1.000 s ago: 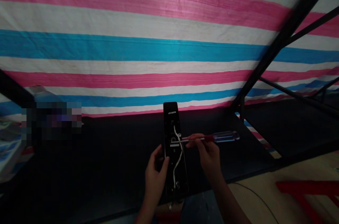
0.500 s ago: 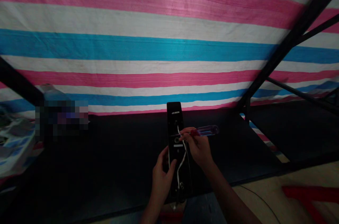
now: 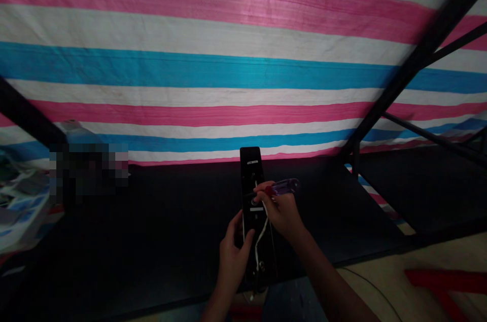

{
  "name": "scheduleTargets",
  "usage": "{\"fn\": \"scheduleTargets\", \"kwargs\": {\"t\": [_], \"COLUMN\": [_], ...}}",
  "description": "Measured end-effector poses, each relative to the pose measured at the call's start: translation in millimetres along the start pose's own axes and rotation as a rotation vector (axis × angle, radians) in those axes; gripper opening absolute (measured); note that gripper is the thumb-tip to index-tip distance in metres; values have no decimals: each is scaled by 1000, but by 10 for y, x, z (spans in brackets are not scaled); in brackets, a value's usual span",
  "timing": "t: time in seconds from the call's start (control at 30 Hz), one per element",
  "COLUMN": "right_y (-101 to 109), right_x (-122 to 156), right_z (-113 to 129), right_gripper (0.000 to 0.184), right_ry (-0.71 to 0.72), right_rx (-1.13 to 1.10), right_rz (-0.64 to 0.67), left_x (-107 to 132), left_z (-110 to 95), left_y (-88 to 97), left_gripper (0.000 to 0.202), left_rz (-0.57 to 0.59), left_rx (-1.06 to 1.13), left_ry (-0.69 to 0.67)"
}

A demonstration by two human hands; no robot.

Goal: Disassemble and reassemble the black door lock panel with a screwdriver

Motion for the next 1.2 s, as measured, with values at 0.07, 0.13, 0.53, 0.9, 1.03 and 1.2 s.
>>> {"fn": "scheduleTargets", "kwargs": {"t": [0.07, 0.13, 0.53, 0.9, 1.03, 1.2], "right_y": [-13, -25, -108, -72, -70, -146], "right_x": [-48, -103, -386, -432, -438, -437], "right_z": [21, 45, 297, 297, 309, 263], "right_gripper": [15, 15, 5, 20, 7, 11], "right_ry": [3, 18, 60, 108, 42, -19], "right_rx": [-3, -10, 155, 137, 139, 65], "right_rz": [34, 76, 345, 449, 394, 318], "left_x": [3, 6, -12, -4, 1, 0], "left_z": [4, 7, 13, 36, 28, -17], "left_y": [3, 6, 6, 7, 8, 5], "left_gripper": [50, 51, 51, 53, 53, 51], "left_rz": [3, 2, 2, 2, 5, 6], "left_rx": [-14, -24, -44, -21, -31, -53], "left_ry": [-2, -4, -9, 0, 3, -1]}}
Point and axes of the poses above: each hand's wrist, its own x-axis away from the middle knuckle, its own y-axis out of the back of the hand, z = x × y, the point moved 4 cm from there along -x, towards the middle knuckle, and after that the axes turned 8 degrees about x, right-handed, at the moved point
